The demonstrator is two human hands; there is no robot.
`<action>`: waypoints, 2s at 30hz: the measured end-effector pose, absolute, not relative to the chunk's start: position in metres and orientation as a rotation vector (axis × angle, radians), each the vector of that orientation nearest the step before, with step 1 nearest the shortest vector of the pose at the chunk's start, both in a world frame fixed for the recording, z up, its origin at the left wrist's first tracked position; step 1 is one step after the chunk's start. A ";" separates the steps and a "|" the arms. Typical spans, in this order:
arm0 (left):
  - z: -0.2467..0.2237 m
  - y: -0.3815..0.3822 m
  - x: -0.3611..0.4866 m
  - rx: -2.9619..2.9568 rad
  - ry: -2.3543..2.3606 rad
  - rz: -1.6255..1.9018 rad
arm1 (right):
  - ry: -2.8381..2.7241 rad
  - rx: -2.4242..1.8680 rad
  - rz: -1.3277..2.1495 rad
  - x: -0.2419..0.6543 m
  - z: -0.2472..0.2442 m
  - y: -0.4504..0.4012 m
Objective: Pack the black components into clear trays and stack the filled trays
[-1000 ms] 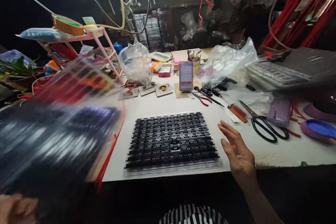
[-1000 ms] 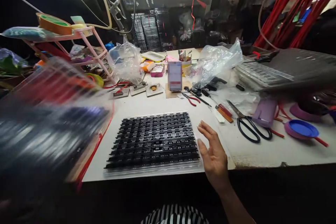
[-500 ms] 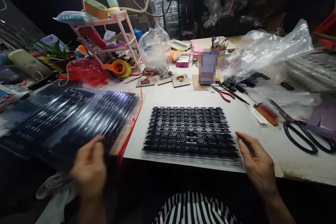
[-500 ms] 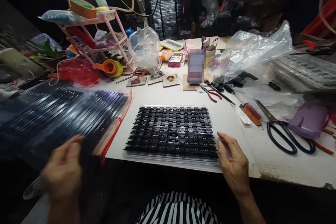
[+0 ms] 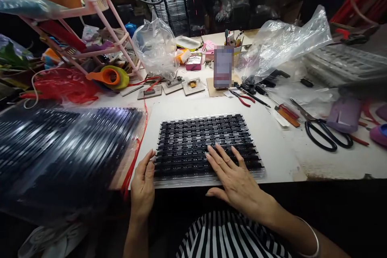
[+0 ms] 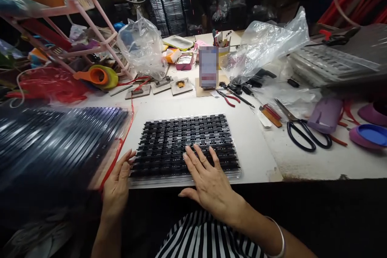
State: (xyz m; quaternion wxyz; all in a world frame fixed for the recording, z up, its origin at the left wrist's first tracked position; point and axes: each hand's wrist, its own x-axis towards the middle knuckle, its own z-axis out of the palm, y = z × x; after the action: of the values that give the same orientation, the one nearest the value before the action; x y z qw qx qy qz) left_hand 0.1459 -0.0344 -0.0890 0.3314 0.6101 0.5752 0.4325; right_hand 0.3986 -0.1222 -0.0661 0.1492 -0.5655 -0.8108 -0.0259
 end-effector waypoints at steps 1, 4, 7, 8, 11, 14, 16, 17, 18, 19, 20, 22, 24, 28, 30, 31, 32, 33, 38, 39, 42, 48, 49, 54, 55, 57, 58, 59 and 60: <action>-0.089 -0.035 0.145 1.605 1.500 1.128 | -2.342 -1.629 -0.083 0.395 -0.068 -0.120; -0.088 -0.035 0.145 1.621 1.501 1.108 | -2.357 -1.624 -0.096 0.392 -0.072 -0.117; -0.087 -0.035 0.145 1.593 1.500 1.097 | -2.356 -1.607 -0.109 0.392 -0.072 -0.118; -0.086 -0.035 0.145 1.583 1.499 1.095 | -2.352 -1.603 -0.109 0.393 -0.070 -0.119; -0.087 -0.036 0.143 1.540 1.504 1.102 | -2.285 -1.638 -0.099 0.402 -0.065 -0.123; -0.089 -0.039 0.140 1.492 1.524 1.116 | -2.054 -1.786 -0.113 0.430 -0.066 -0.132; -0.090 -0.041 0.140 1.490 1.537 1.115 | -1.832 -1.887 -0.149 0.453 -0.072 -0.143; -0.090 -0.041 0.141 1.502 1.545 1.112 | -1.725 -1.920 -0.169 0.463 -0.076 -0.149; -0.089 -0.041 0.142 1.519 1.554 1.111 | -1.629 -1.942 -0.184 0.471 -0.080 -0.155; -0.088 -0.040 0.144 1.539 1.566 1.114 | -1.549 -1.956 -0.191 0.477 -0.083 -0.160; -0.086 -0.040 0.146 1.563 1.580 1.118 | -1.486 -1.966 -0.187 0.481 -0.086 -0.164; -0.082 -0.040 0.149 1.610 1.608 1.122 | -1.407 -1.974 -0.155 0.481 -0.090 -0.166; -0.079 -0.041 0.152 1.641 1.634 1.112 | -1.380 -1.972 -0.105 0.476 -0.090 -0.163; -0.079 -0.047 0.149 1.569 1.661 1.095 | -1.400 -1.930 -0.040 0.469 -0.093 -0.154; -0.081 -0.051 0.146 1.483 1.656 1.111 | -1.394 -1.900 -0.010 0.468 -0.095 -0.154; -0.082 -0.052 0.145 1.447 1.648 1.124 | -1.381 -1.887 0.008 0.468 -0.097 -0.155; -0.083 -0.054 0.144 1.419 1.636 1.136 | -1.365 -1.875 0.022 0.468 -0.098 -0.156; -0.084 -0.054 0.143 1.401 1.620 1.150 | -1.352 -1.866 0.028 0.468 -0.100 -0.157; -0.088 -0.054 0.142 1.470 1.592 1.160 | -1.350 -1.854 -0.025 0.466 -0.102 -0.161; -0.089 -0.054 0.142 1.493 1.603 1.156 | -1.353 -1.857 -0.031 0.465 -0.102 -0.161; -0.090 -0.055 0.142 1.532 1.632 1.150 | -1.359 -1.869 -0.037 0.464 -0.101 -0.160; -0.077 -0.063 0.139 1.432 1.570 1.121 | -1.350 -1.848 0.100 0.467 -0.100 -0.168; -0.074 -0.067 0.137 1.405 1.559 1.105 | -1.326 -1.854 0.151 0.467 -0.099 -0.173; -0.065 -0.094 0.128 1.264 1.611 1.008 | -1.032 -1.975 0.357 0.467 -0.090 -0.208; -0.064 -0.099 0.126 1.244 1.635 0.997 | -0.964 -1.998 0.377 0.466 -0.087 -0.215; -0.064 -0.106 0.120 1.193 1.664 0.988 | -0.877 -2.020 0.415 0.465 -0.081 -0.225; -0.065 -0.108 0.118 1.163 1.667 0.984 | -0.846 -2.026 0.429 0.465 -0.079 -0.229; -0.067 -0.109 0.114 1.133 1.670 0.983 | -0.811 -2.034 0.437 0.465 -0.078 -0.232; -0.068 -0.108 0.111 1.109 1.679 0.981 | -0.768 -2.047 0.443 0.466 -0.079 -0.235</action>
State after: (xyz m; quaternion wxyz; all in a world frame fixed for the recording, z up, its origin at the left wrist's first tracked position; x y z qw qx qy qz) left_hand 0.1111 -0.1083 -0.0685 0.4365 0.4458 0.6748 0.3943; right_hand 0.4658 -0.2349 -0.0786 0.4400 -0.8241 -0.3090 0.1784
